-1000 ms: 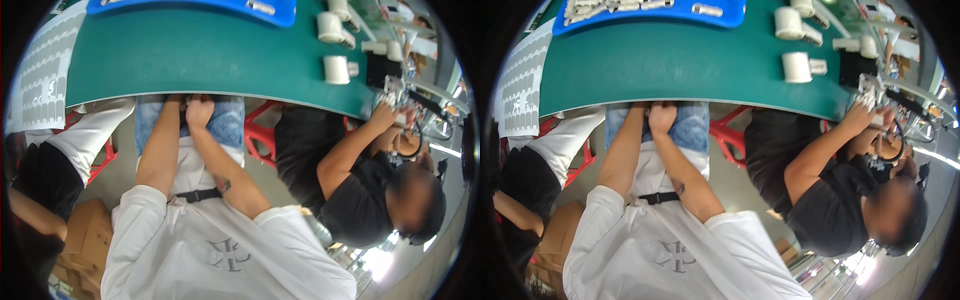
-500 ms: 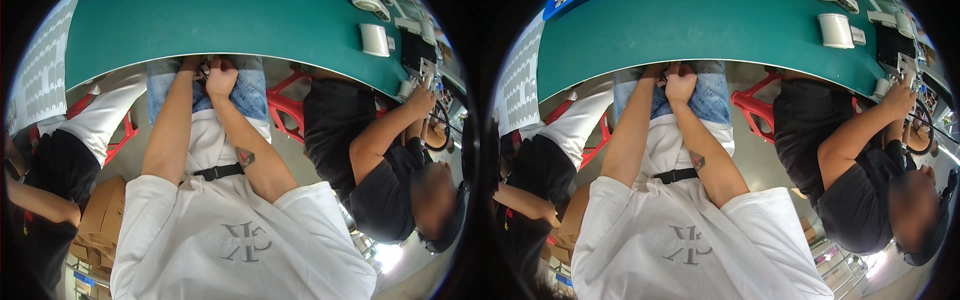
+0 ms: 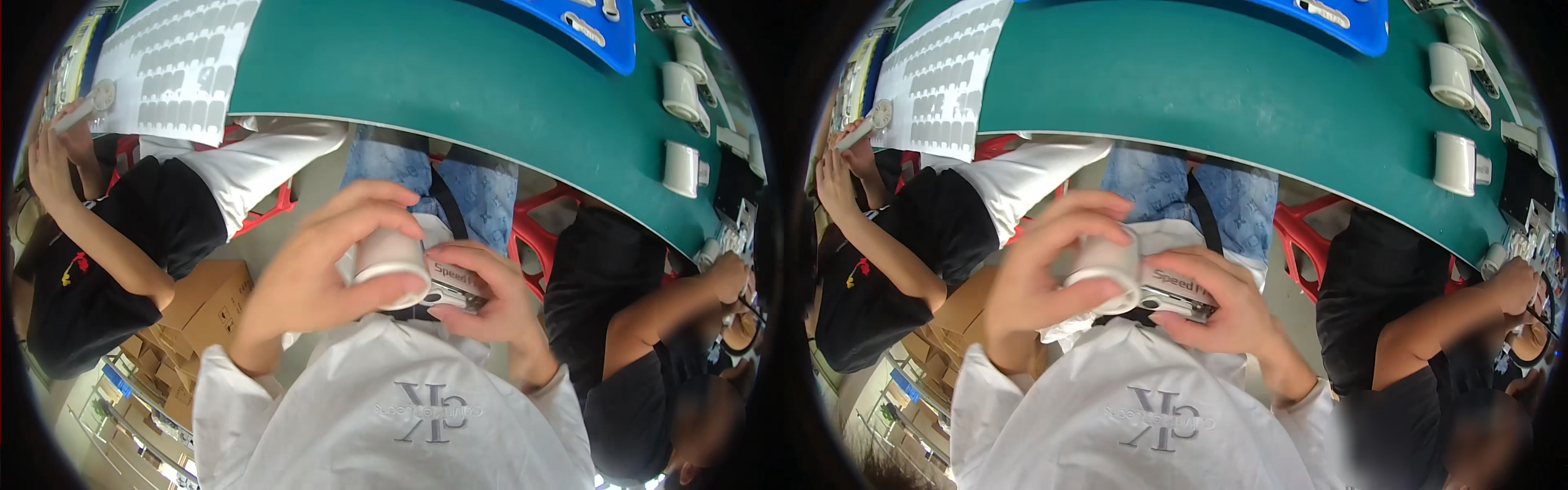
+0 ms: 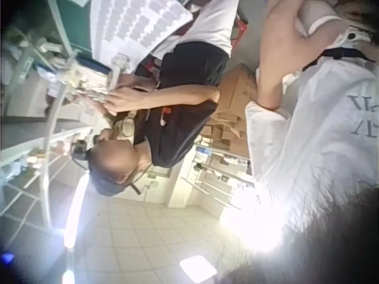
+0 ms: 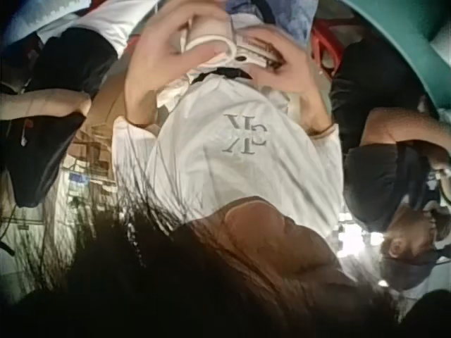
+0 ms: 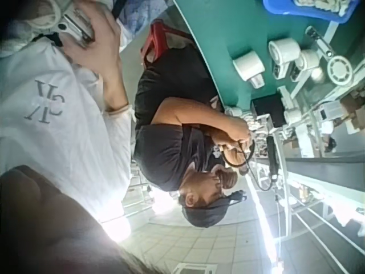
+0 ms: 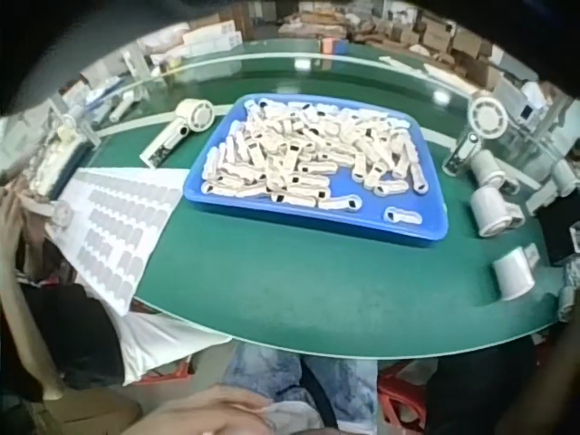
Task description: The person assembles small white electronic devices by hand at a green workbench. They pick up a device body, insert a small white plastic component into it, and place the assembled unit on the table. The process is repeated continuously with multiple units.
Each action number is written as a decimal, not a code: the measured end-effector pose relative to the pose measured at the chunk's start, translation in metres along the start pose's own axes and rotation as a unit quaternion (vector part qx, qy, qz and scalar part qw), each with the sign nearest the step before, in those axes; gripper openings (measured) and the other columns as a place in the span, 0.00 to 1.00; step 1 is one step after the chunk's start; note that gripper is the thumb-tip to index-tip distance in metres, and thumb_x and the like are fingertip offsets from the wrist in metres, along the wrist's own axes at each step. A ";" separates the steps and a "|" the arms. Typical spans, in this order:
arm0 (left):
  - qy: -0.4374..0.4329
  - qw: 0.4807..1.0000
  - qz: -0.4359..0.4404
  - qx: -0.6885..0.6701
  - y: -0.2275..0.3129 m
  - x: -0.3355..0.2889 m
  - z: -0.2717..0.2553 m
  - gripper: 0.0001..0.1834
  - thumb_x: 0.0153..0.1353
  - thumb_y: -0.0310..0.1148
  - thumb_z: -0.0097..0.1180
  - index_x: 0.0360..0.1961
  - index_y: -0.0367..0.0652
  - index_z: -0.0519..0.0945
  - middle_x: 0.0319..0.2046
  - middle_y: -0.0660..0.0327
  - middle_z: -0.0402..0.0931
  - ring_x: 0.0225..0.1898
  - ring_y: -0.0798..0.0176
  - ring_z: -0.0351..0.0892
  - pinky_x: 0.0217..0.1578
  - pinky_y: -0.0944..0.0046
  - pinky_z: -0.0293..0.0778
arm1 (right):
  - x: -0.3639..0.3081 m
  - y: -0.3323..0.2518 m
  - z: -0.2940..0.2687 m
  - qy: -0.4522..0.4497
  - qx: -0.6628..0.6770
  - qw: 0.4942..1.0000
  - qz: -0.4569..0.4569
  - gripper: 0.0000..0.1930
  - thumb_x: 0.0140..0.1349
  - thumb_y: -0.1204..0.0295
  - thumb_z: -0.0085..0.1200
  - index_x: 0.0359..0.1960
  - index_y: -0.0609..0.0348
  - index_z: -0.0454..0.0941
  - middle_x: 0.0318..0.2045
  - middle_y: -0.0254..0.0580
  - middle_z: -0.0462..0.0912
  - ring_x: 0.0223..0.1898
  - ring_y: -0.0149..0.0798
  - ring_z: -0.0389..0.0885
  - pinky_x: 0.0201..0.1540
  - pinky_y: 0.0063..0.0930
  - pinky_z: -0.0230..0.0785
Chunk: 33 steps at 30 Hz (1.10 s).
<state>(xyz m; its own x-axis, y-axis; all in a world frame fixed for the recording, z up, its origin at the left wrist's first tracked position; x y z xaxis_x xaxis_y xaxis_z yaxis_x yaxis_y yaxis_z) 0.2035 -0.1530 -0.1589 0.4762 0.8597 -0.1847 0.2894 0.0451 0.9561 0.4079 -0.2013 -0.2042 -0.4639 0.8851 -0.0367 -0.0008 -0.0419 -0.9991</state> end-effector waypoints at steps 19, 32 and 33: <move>0.036 0.922 0.282 0.262 0.029 0.142 -0.014 0.25 0.40 0.25 0.74 0.44 0.43 0.84 0.47 0.58 0.80 0.52 0.51 0.77 0.51 0.53 0.74 | 0.086 -0.031 -0.089 0.185 -0.409 0.875 -0.184 0.27 0.54 0.77 0.65 0.59 0.59 0.77 0.55 0.47 0.78 0.53 0.51 0.77 0.55 0.39 0.70; 0.049 0.901 0.348 0.254 0.017 0.141 -0.012 0.25 0.39 0.32 0.76 0.43 0.46 0.86 0.43 0.62 0.82 0.40 0.54 0.76 0.43 0.59 0.73 | 0.083 -0.026 -0.079 0.227 -0.426 0.854 -0.194 0.26 0.53 0.79 0.63 0.57 0.62 0.78 0.52 0.49 0.78 0.48 0.50 0.76 0.51 0.37 0.69; 0.050 0.905 0.340 0.251 0.014 0.140 -0.012 0.25 0.39 0.32 0.76 0.43 0.46 0.86 0.43 0.62 0.82 0.40 0.54 0.76 0.43 0.59 0.73 | 0.080 -0.023 -0.076 0.228 -0.424 0.857 -0.184 0.26 0.53 0.79 0.62 0.57 0.62 0.79 0.52 0.49 0.79 0.48 0.50 0.76 0.51 0.37 0.69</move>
<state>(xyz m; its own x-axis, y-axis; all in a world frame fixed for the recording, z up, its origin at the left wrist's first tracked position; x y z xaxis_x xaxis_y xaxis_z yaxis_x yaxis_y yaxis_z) 0.2644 -0.0260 -0.1689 0.6159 0.6443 0.4534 0.3106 -0.7274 0.6119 0.4377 -0.0943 -0.1852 -0.1750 0.8629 0.4742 0.6603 0.4601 -0.5935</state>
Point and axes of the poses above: each hand's wrist, its own x-axis towards the middle knuckle, its own z-axis out of the palm, y = z × x, the point moved 4 cm from there along x, towards the middle knuckle
